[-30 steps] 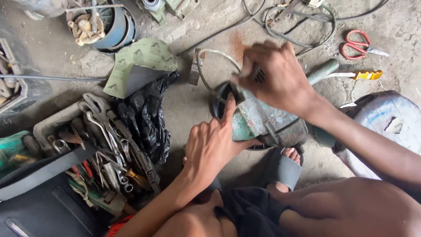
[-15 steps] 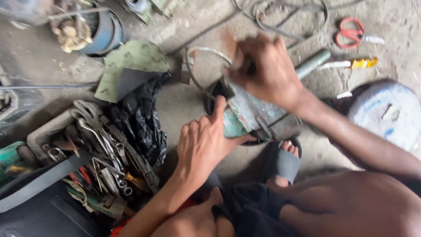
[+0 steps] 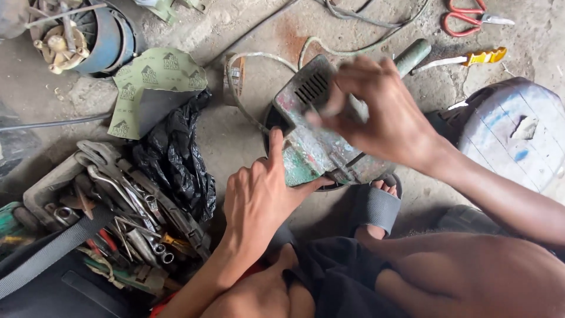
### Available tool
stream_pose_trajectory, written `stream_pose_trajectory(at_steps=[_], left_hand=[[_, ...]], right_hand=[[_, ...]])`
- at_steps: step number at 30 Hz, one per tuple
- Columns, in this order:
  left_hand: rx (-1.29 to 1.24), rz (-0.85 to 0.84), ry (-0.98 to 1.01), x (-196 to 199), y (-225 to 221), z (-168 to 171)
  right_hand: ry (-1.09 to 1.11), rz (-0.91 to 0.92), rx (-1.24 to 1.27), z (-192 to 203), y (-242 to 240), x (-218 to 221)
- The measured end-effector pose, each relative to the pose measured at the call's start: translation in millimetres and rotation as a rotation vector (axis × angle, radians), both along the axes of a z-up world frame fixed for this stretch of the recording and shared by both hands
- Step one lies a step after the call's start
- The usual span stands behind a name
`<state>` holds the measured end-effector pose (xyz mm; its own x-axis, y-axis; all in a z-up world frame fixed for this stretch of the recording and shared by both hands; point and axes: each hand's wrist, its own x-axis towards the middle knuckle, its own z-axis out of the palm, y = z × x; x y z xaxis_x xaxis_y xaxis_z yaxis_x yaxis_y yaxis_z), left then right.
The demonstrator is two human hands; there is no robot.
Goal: Cleaning the exterior of a metal motor housing using a brush and a small cloth to remove dirt and debris.
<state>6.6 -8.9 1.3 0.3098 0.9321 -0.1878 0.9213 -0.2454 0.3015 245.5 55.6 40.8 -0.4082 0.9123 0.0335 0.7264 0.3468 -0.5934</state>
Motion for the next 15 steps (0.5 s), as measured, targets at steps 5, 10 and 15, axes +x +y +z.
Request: stream_pose_trajectory(at_steps=[5, 10, 15], left_hand=[[-0.048, -0.005, -0.076, 4, 3, 4], [0.027, 0.038, 0.013, 2, 4, 4], [-0.035, 0.044, -0.003, 6, -1, 6]], right_hand=[[-0.01, -0.008, -0.054, -5, -19, 12], [0.017, 0.016, -0.001, -8, -4, -1], [-0.046, 0.033, -0.055, 0, -44, 29]])
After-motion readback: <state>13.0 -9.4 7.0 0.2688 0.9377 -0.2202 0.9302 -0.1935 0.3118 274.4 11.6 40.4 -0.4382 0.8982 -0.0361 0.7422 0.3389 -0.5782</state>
